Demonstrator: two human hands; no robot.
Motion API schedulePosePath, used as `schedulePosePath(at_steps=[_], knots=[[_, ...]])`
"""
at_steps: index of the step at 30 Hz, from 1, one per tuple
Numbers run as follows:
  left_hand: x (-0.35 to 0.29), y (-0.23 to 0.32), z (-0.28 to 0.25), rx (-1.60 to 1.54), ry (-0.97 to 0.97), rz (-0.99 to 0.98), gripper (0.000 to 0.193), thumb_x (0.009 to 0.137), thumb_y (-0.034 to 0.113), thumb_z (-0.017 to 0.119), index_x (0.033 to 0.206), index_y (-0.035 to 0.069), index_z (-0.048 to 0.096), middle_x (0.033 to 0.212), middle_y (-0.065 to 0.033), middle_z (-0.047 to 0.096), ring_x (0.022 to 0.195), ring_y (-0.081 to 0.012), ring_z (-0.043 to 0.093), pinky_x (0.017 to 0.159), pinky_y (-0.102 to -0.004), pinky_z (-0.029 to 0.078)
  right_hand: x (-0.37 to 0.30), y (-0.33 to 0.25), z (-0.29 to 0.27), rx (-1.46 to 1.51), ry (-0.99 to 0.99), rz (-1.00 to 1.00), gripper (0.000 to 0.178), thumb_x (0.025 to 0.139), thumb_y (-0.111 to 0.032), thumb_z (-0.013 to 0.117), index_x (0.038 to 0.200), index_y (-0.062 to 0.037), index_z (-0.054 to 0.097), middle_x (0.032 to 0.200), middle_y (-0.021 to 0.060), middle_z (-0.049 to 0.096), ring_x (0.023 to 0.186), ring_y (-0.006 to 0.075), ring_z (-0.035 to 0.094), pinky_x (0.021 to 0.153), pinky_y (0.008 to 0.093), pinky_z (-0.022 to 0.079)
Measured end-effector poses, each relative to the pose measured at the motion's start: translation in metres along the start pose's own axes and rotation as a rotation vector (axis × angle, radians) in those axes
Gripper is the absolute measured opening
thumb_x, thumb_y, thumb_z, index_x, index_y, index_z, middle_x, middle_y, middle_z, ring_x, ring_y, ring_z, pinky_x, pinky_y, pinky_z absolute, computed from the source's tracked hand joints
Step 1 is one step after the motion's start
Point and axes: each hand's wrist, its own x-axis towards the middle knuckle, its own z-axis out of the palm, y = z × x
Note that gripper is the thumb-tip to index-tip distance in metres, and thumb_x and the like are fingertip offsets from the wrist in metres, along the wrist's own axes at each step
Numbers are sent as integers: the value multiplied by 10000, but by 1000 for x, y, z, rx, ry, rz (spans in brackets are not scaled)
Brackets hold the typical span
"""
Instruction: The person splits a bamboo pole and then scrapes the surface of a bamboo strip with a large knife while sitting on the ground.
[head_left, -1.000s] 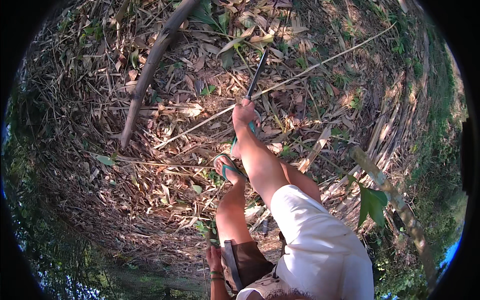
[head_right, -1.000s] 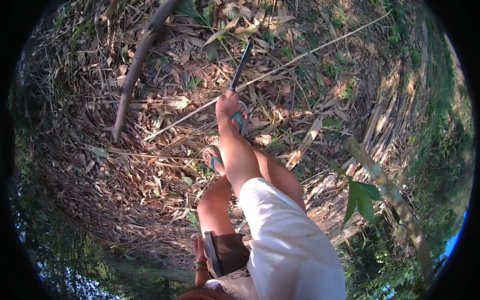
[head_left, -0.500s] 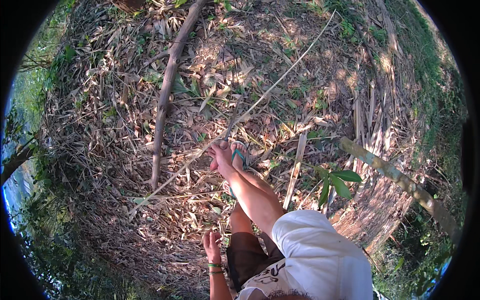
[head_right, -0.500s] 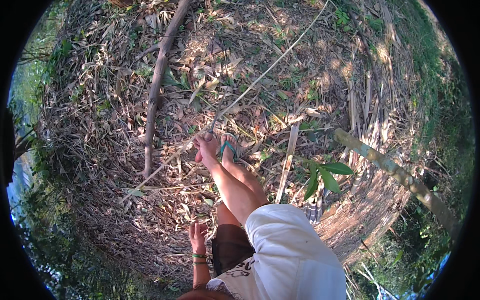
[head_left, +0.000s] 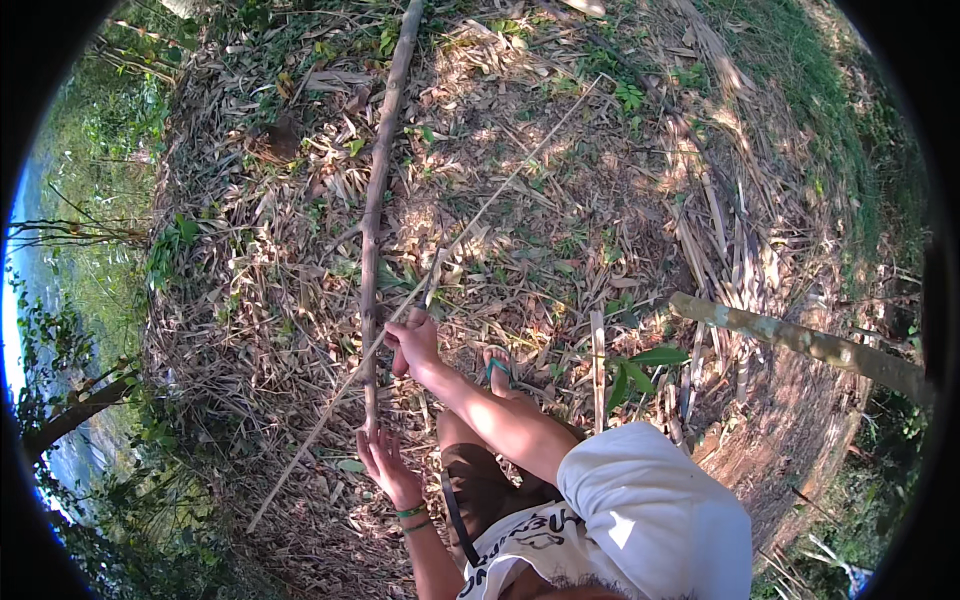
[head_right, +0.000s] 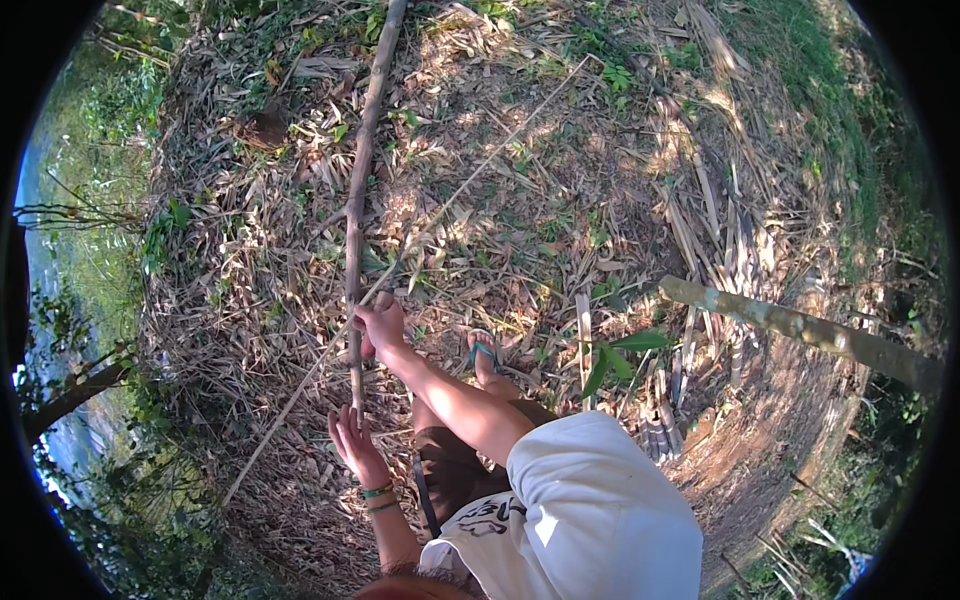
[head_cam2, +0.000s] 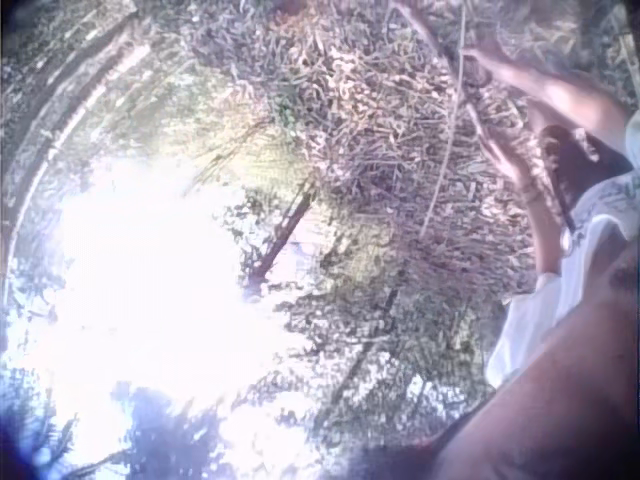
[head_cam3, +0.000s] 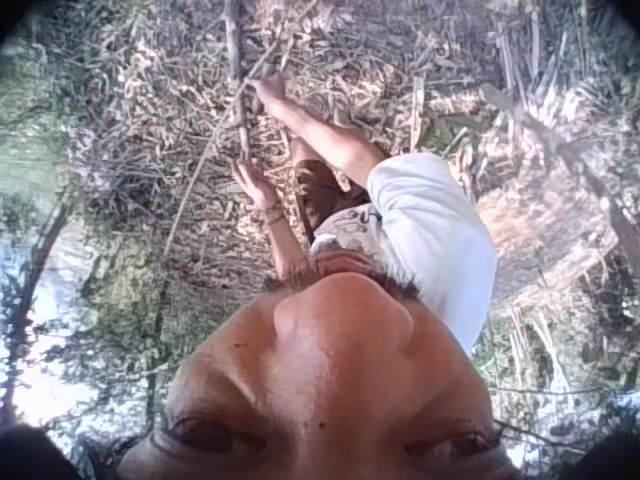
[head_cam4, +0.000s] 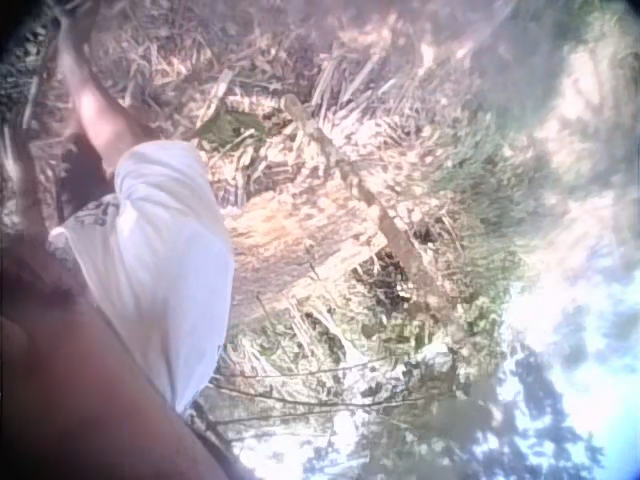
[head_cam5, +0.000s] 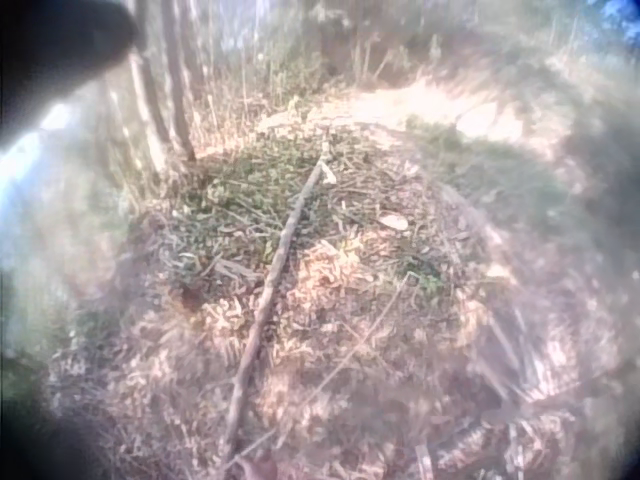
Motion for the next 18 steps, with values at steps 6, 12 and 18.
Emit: schedulePosePath(at_steps=[6, 12, 18], knots=[[49, 126, 50, -216, -148, 291, 591, 1084, 397, 404, 1541, 57, 245, 1555, -206, 365, 1448, -334, 349, 1187, -502, 285, -59, -46, 59, 18, -10, 36, 358, 835, 9, 753, 1037, -56, 464, 923, 98, 619, 753, 236, 679, 680, 367, 614], [99, 213, 80, -57, -146, 413, 410, 1113, 283, 351, 1177, -55, 574, 1154, -195, 674, 1094, -245, 670, 955, -355, 559, -61, -71, 109, 150, -62, 4, 252, 881, -18, 721, 866, -111, 487, 806, 70, 618, 674, 205, 645, 573, 336, 526], [175, 307, 121, 90, -469, 501, 431, 1108, 297, 359, 1119, -70, 585, 1088, -190, 695, 1000, -240, 705, 879, -342, 617, -81, -145, 109, -163, -112, -112, 209, 926, -131, 721, 924, -64, 523, 729, 29, 584, 583, 117, 559, 519, 269, 454]])
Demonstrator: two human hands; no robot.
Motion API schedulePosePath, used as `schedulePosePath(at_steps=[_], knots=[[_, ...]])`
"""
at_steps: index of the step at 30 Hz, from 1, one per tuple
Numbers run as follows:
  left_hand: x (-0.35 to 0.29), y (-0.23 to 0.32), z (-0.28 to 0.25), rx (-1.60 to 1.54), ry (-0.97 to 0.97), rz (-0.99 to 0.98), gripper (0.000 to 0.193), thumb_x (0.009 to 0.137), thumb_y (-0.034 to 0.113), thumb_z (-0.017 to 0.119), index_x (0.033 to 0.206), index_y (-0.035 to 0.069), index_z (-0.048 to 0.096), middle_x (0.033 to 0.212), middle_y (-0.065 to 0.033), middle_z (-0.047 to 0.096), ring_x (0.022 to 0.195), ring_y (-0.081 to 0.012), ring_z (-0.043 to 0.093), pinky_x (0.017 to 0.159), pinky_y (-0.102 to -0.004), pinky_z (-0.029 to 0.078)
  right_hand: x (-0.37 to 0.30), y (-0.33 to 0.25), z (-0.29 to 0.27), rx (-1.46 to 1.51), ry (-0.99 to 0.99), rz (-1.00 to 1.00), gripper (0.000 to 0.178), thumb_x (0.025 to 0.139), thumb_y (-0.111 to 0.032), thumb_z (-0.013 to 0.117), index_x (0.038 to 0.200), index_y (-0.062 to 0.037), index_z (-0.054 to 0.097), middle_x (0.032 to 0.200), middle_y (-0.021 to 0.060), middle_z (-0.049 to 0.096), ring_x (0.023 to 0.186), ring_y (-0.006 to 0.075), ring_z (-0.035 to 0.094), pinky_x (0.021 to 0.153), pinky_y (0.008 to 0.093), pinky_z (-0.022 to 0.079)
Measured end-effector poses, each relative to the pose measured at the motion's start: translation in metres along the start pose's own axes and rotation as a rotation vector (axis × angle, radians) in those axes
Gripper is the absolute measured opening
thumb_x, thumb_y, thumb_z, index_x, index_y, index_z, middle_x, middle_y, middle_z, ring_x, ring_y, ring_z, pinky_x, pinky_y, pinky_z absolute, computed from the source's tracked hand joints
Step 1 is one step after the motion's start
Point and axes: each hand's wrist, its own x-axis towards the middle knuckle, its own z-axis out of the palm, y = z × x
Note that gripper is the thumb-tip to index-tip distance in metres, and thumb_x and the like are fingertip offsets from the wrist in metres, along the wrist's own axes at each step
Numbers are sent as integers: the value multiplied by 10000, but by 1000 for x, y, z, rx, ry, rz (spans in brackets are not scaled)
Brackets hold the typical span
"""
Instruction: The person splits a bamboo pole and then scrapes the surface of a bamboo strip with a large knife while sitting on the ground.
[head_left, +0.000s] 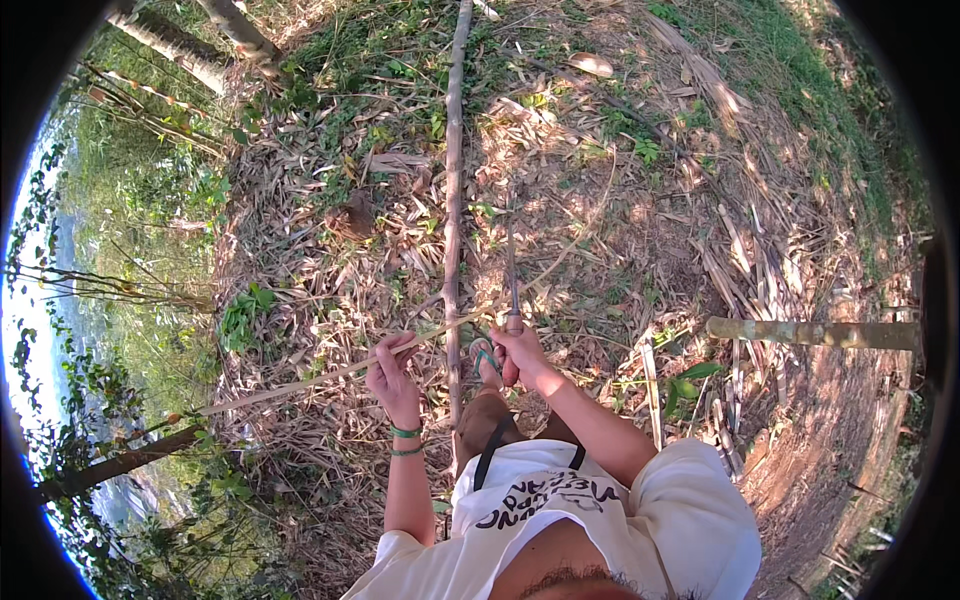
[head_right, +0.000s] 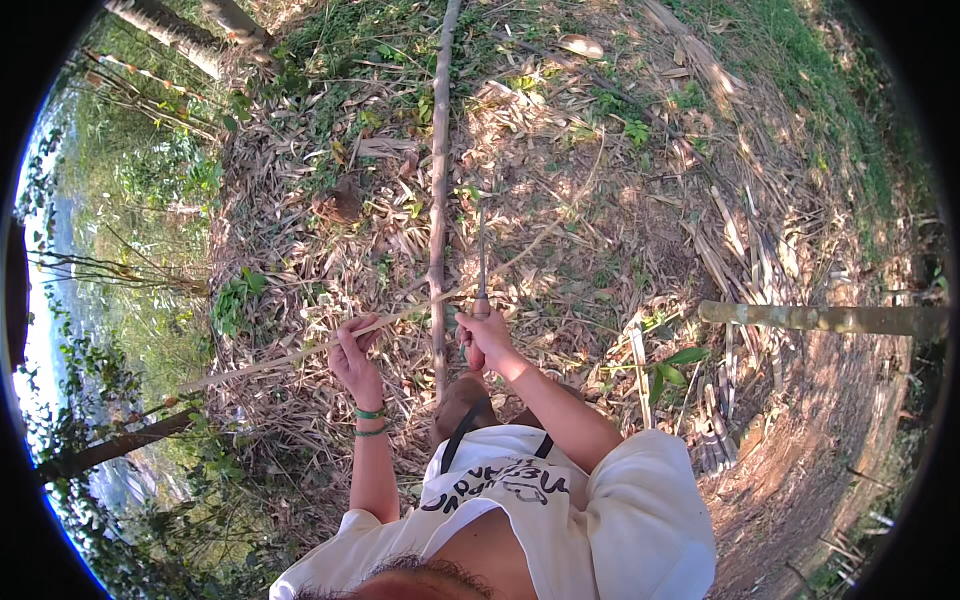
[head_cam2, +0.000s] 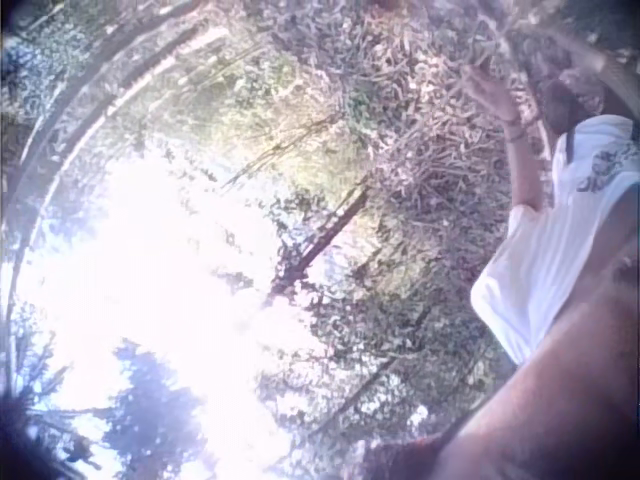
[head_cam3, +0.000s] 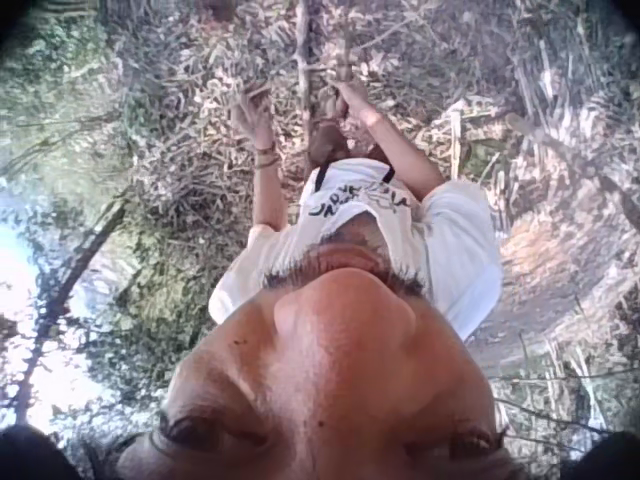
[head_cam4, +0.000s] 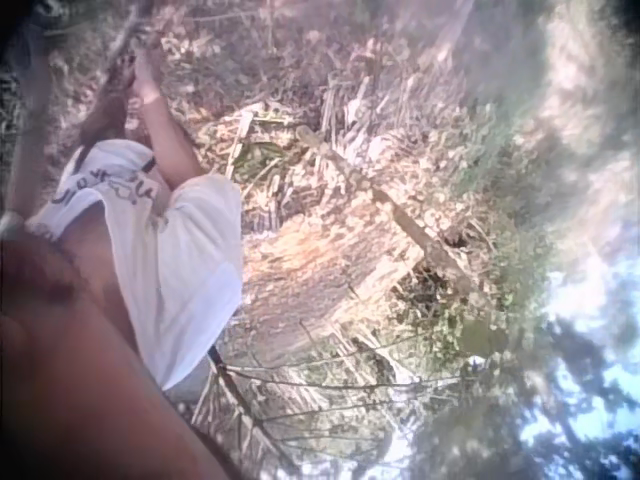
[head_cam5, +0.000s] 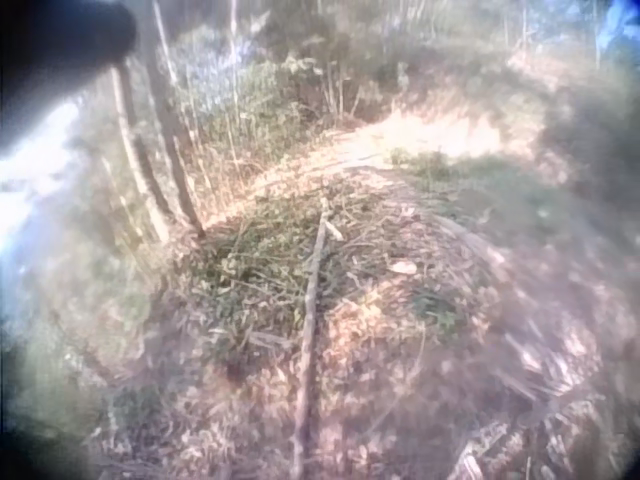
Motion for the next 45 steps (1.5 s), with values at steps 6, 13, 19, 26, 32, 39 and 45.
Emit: schedulePosePath(at_steps=[6, 13, 19, 26, 32, 39, 45], knots=[[94, 39, 10, -169, -16, 82, 423, 1095, 324, 403, 1119, -66, 564, 1116, -225, 684, 1000, -273, 710, 889, -355, 619, -55, -39, -36, -239, 93, -225, 231, 918, -172, 736, 922, -61, 533, 651, 0, 548, 471, 105, 524, 425, 275, 415], [215, 146, -89, 818, 143, 387, 295, 1001, 102, 595, 1196, -119, 592, 1169, -187, 702, 996, -239, 708, 932, -317, 621, -147, 40, -109, -159, 438, -303, 310, 861, -143, 761, 835, -76, 459, 656, 14, 560, 487, 100, 565, 461, 304, 469], [268, 101, -204, 302, 213, 77, 426, 1029, 324, 535, 1199, -63, 585, 1173, -171, 700, 1023, -231, 693, 851, -342, 588, -244, 194, -172, -85, 925, -89, 361, 775, -235, 825, 997, -27, 630, 785, 86, 662, 646, 186, 633, 596, 352, 515], [197, -16, -247, 446, -68, -438, 543, 1013, 428, 510, 1311, -25, 501, 1250, -161, 657, 1094, -251, 656, 898, -390, 558, -320, 405, -183, 92, 1214, 271, 305, 759, -269, 820, 922, -31, 719, 601, 100, 665, 527, 226, 651, 525, 367, 530], [187, -49, -252, 536, -233, -684, 655, 1000, 517, 488, 1408, 8, 429, 1317, -153, 621, 1155, -268, 624, 938, -430, 533, -345, 561, -114, 483, 1257, 463, 86, 815, -119, 743, 878, -80, 699, 698, 98, 659, 488, 181, 605, 396, 347, 440], [191, -109, -177, 675, -499, -879, 795, 984, 621, 463, 1520, 46, 344, 1394, -144, 579, 1225, -288, 587, 985, -478, 503, -369, 570, -15, 717, 1189, 628, 140, 841, -118, 754, 890, -35, 652, 602, 68, 600, 433, 154, 556, 373, 336, 394], [124, -135, -29, 1188, -1194, -608, 611, 1000, 519, 513, 1434, 92, 474, 1312, -93, 615, 1108, -213, 622, 914, -404, 481, -348, 529, -21, 761, 1265, 618, 181, 814, -156, 787, 946, -70, 698, 613, 51, 618, 472, 148, 584, 407, 331, 435]])
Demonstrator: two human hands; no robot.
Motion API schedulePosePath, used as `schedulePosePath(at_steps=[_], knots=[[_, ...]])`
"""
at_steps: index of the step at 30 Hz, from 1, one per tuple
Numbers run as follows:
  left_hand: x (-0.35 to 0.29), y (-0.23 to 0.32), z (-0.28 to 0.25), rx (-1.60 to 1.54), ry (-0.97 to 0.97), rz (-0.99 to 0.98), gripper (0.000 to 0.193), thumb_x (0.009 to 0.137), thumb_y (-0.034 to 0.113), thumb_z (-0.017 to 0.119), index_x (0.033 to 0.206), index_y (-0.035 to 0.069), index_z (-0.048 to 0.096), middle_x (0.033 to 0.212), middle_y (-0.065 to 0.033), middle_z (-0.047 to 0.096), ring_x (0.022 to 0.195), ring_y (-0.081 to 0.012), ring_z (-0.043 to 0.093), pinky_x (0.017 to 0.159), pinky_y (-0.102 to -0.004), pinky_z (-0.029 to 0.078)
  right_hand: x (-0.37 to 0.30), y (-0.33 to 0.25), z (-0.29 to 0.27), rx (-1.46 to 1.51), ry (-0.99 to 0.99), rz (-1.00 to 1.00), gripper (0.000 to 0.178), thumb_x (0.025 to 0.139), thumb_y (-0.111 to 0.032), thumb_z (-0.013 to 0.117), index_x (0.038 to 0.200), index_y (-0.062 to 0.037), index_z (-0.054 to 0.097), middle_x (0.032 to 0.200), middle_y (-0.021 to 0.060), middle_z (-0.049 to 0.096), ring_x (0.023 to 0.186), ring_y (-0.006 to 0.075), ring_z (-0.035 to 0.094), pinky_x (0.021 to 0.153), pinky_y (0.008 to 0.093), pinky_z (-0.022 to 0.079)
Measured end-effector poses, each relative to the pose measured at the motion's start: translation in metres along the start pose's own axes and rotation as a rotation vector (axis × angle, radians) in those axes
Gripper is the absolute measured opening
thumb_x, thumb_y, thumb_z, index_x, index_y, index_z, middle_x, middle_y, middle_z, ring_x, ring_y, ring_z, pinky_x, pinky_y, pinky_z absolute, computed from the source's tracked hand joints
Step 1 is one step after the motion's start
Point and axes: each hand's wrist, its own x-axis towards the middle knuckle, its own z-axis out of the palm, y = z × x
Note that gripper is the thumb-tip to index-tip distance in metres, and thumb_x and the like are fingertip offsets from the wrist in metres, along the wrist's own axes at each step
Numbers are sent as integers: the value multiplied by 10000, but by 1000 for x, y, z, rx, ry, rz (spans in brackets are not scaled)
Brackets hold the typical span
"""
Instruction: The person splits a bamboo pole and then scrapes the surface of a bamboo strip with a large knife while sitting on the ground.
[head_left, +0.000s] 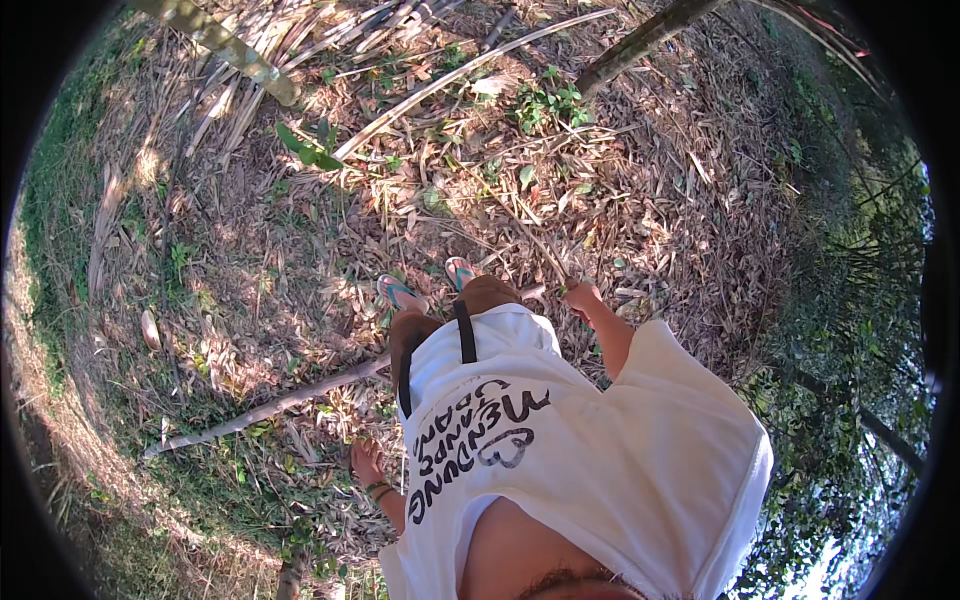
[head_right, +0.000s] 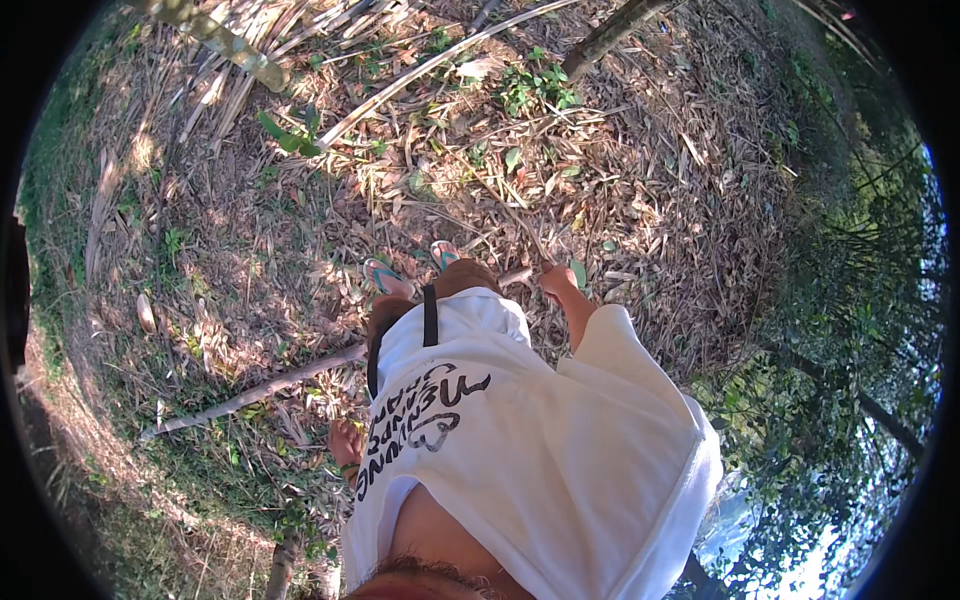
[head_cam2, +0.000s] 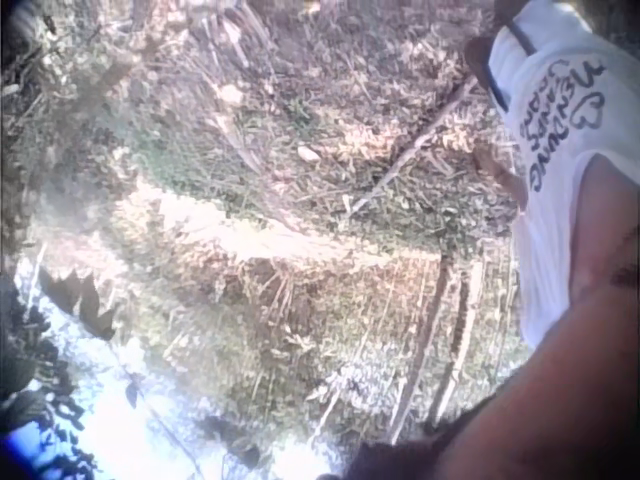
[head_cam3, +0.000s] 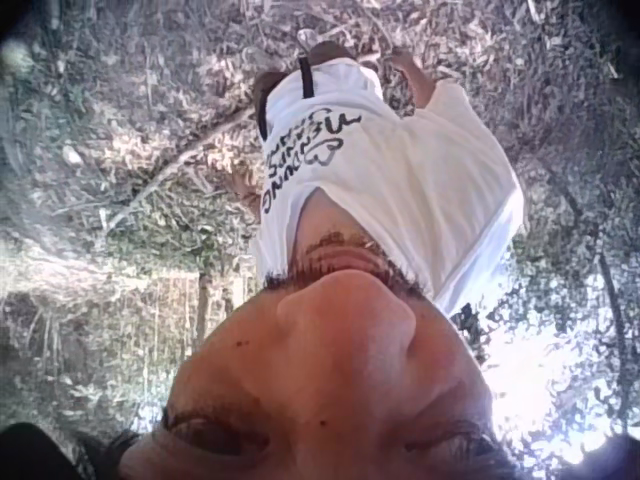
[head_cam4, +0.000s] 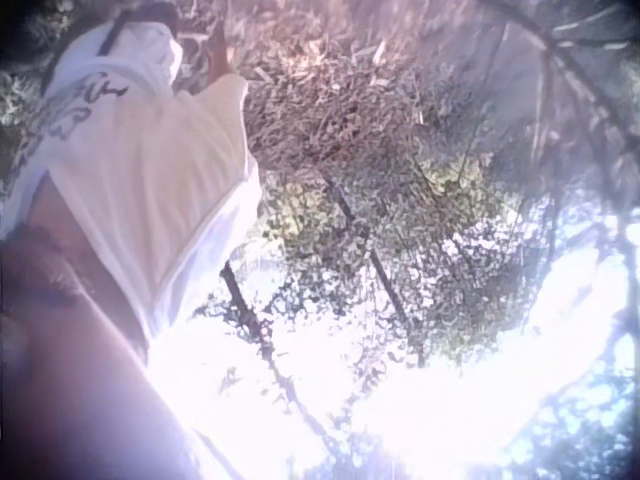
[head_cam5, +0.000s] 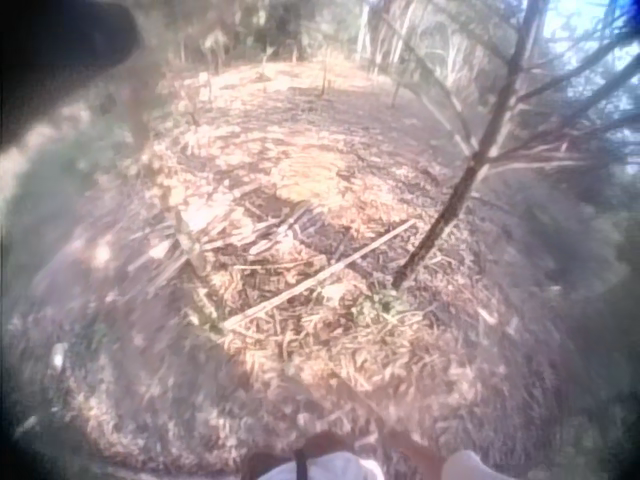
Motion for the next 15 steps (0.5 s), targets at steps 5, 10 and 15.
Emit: schedulePosePath(at_steps=[5, 10, 15], knots=[[12, 150, 53, 202, -54, 326, 500, 1010, 423, 560, 1336, 44, 538, 1280, -109, 631, 1149, -244, 621, 959, -391, 474, -22, -40, 28, 254, -68, -192, 272, 817, -238, 794, 871, -7, 662, 605, 67, 642, 455, 143, 586, 425, 315, 452], [43, 238, 82, 185, -257, 465, 326, 1015, 253, 591, 1218, -1, 618, 1178, -67, 646, 1057, -155, 626, 940, -309, 495, -39, -77, 69, 234, -14, -258, 224, 855, -196, 765, 841, -9, 641, 588, 41, 599, 428, 146, 543, 408, 314, 426], [129, 273, 184, 656, -444, 825, 364, 965, 282, 687, 1196, 6, 633, 1040, -104, 708, 920, -197, 684, 829, -314, 545, -91, -153, 90, 659, -153, -143, 241, 878, -210, 756, 840, -54, 577, 600, 16, 542, 471, 122, 516, 441, 284, 421]])
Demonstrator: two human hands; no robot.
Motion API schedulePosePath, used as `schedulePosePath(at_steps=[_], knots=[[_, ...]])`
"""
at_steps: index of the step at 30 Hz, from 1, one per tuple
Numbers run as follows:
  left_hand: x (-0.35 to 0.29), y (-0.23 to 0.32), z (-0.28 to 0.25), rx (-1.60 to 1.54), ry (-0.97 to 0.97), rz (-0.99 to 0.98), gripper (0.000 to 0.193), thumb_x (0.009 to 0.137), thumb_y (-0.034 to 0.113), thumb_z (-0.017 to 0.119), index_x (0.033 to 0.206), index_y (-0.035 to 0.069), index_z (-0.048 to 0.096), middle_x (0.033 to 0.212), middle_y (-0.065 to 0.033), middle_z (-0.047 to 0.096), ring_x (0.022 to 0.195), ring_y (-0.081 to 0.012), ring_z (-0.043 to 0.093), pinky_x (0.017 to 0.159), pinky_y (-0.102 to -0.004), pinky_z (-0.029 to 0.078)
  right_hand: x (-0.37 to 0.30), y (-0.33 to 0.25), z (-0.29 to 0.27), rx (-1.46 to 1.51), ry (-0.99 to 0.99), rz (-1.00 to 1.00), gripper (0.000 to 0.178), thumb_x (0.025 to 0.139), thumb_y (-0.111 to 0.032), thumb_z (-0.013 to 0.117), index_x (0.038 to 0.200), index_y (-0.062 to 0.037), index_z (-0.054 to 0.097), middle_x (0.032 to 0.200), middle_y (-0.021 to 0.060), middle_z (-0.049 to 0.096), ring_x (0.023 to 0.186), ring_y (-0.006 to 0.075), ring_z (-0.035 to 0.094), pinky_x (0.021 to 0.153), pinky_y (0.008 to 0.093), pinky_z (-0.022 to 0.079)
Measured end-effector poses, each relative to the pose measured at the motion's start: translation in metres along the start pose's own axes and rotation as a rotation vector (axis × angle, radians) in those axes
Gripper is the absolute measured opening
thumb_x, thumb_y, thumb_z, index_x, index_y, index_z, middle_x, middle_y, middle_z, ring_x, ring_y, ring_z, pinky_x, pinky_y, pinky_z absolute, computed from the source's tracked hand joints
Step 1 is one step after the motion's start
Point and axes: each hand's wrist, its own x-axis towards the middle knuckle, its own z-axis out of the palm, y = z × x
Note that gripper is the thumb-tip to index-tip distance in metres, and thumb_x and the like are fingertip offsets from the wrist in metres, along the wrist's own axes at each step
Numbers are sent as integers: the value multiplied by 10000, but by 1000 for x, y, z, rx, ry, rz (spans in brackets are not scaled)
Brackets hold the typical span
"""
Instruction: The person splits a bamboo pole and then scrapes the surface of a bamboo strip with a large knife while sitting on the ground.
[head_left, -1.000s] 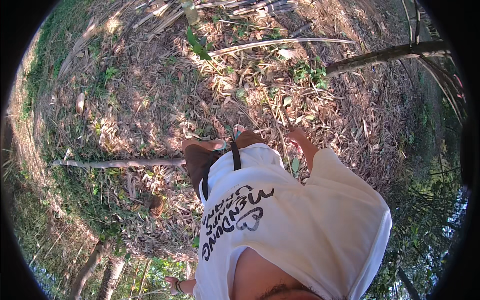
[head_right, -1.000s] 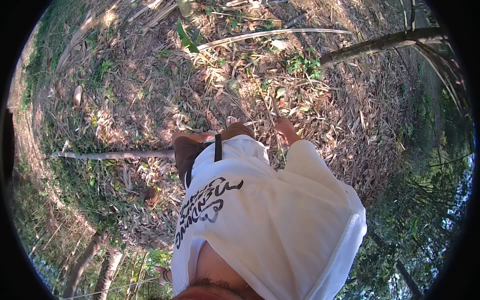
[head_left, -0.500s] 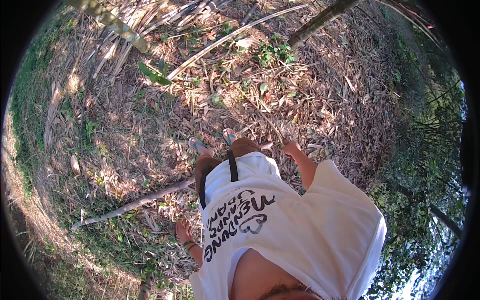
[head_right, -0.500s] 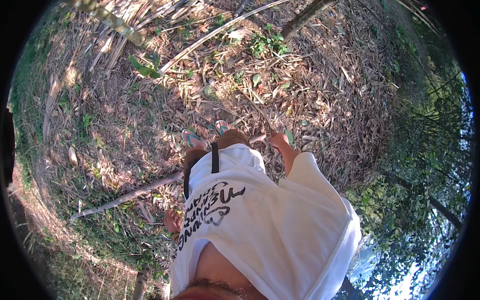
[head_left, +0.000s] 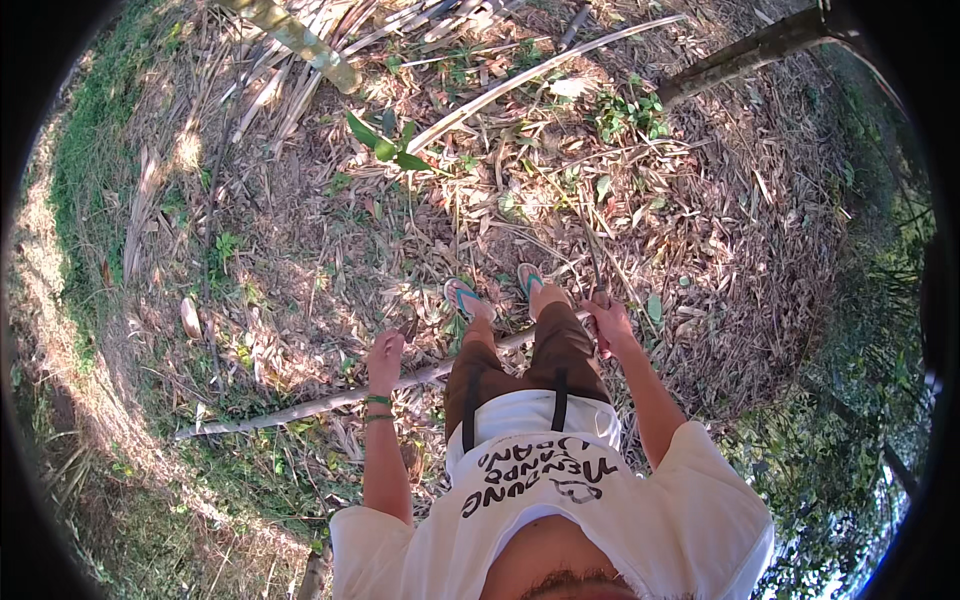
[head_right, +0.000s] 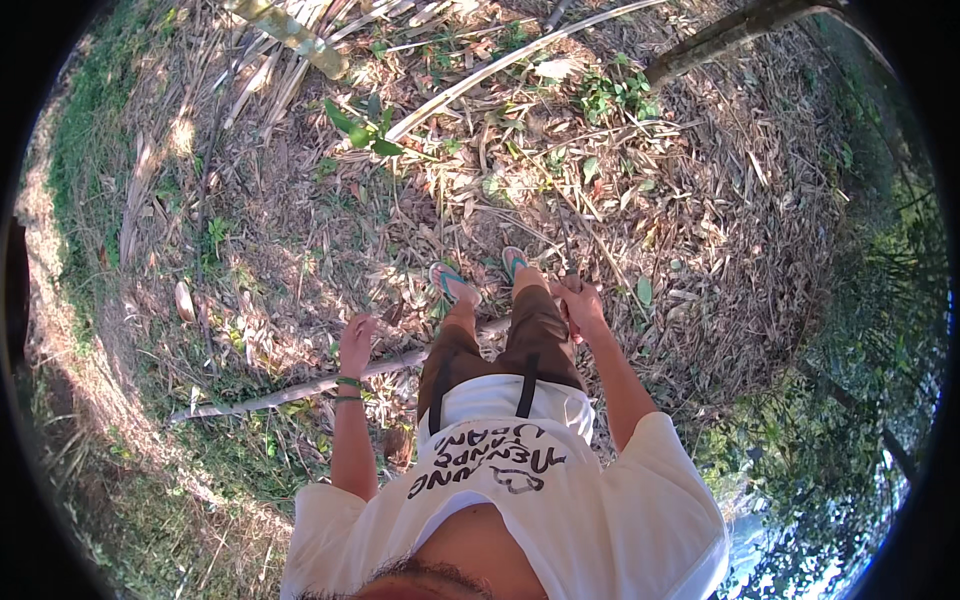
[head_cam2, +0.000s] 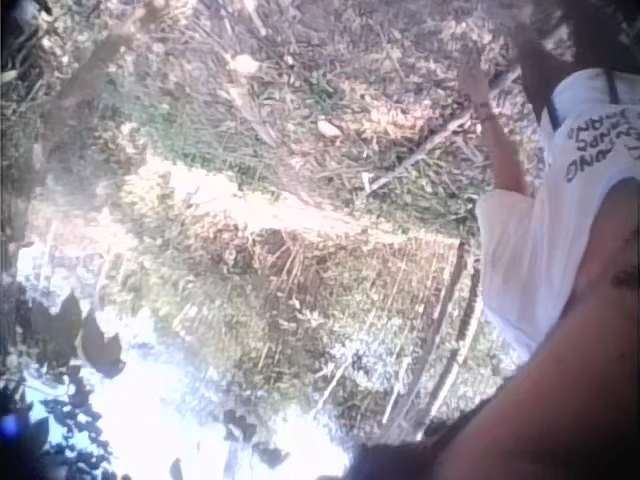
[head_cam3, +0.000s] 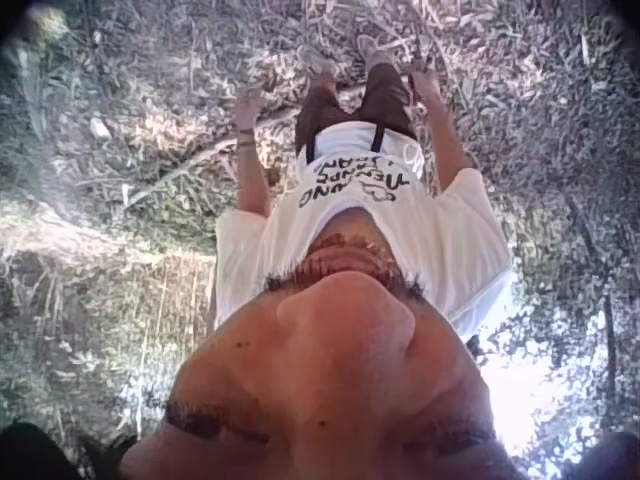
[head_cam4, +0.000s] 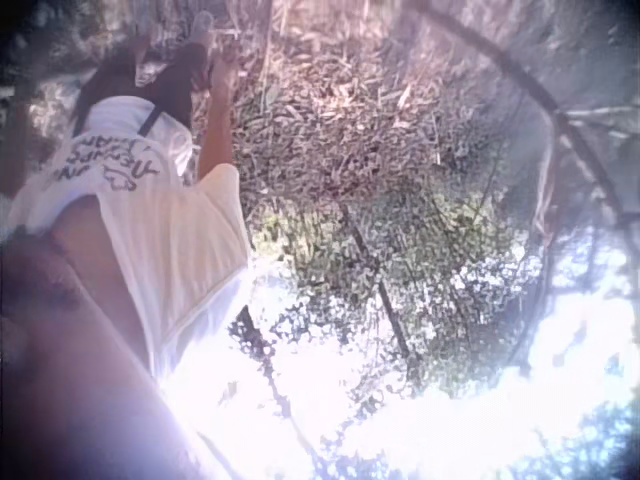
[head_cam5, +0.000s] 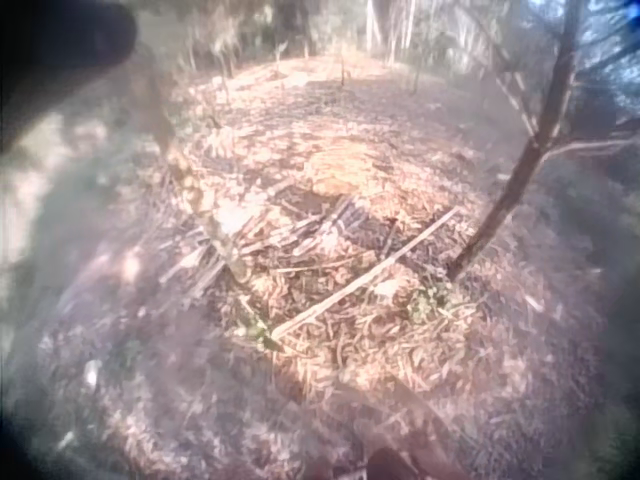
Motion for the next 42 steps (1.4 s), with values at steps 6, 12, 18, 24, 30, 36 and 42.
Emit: schedulePosePath(at_steps=[6, 12, 18, 24, 30, 36, 42], knots=[[106, 0, 96, 242, -177, 21, 397, 951, 332, 680, 1186, 15, 635, 1075, -179, 724, 992, -257, 714, 837, -361, 555, 48, 7, 72, 223, -70, -76, 264, 880, -223, 748, 798, -46, 569, 611, 37, 550, 459, 123, 507, 431, 291, 401], [232, -15, 202, 71, -159, 147, 437, 932, 356, 672, 1207, 19, 630, 1053, -197, 730, 985, -361, 705, 835, -426, 553, 171, 27, 146, 330, -41, -129, 280, 840, -219, 787, 783, -71, 556, 579, 19, 530, 427, 122, 486, 414, 261, 393], [346, -47, 285, 332, 2, 431, 406, 940, 281, 671, 1220, -1, 591, 987, -236, 704, 896, -397, 679, 779, -432, 534, 254, 57, 174, 262, -68, -220, 264, 879, -243, 753, 819, -75, 558, 564, 11, 529, 412, 107, 462, 383, 274, 345], [521, -110, 341, 599, 18, 635, 528, 929, 351, 638, 1303, -9, 544, 1271, -238, 620, 1180, -388, 585, 996, -456, 480, 289, 39, 153, 419, -114, -301, 190, 931, -169, 697, 934, -36, 561, 569, 27, 526, 359, 91, 401, 351, 244, 295], [665, -107, 361, 1049, 174, 220, 885, 922, 447, 611, 1559, -11, 202, 1563, -220, 357, 1475, -366, 295, 1206, -500, 237, 270, 82, 102, 596, 52, -496, 324, 964, -172, 659, 1126, 15, 449, 654, 11, 429, 399, 80, 392, 351, 221, 334], [733, -155, 320, 1057, 253, -64, 828, 929, 390, 613, 1586, 150, 168, 1623, -122, 287, 1518, -331, 208, 1213, -552, 198, 257, 149, 52, 858, -50, -778, 147, 1063, -131, 453, 1108, -41, 346, 691, 20, 428, 396, 70, 338, 326, 223, 310], [736, -200, 301, 955, 309, 204, 384, 902, 313, 650, 1246, 143, 625, 1403, -117, 580, 1359, -351, 474, 1067, -528, 431, 245, 141, 61, 996, 192, -823, 181, 1014, -88, 530, 1075, -24, 372, 660, 15, 407, 394, 57, 336, 323, 221, 305]])
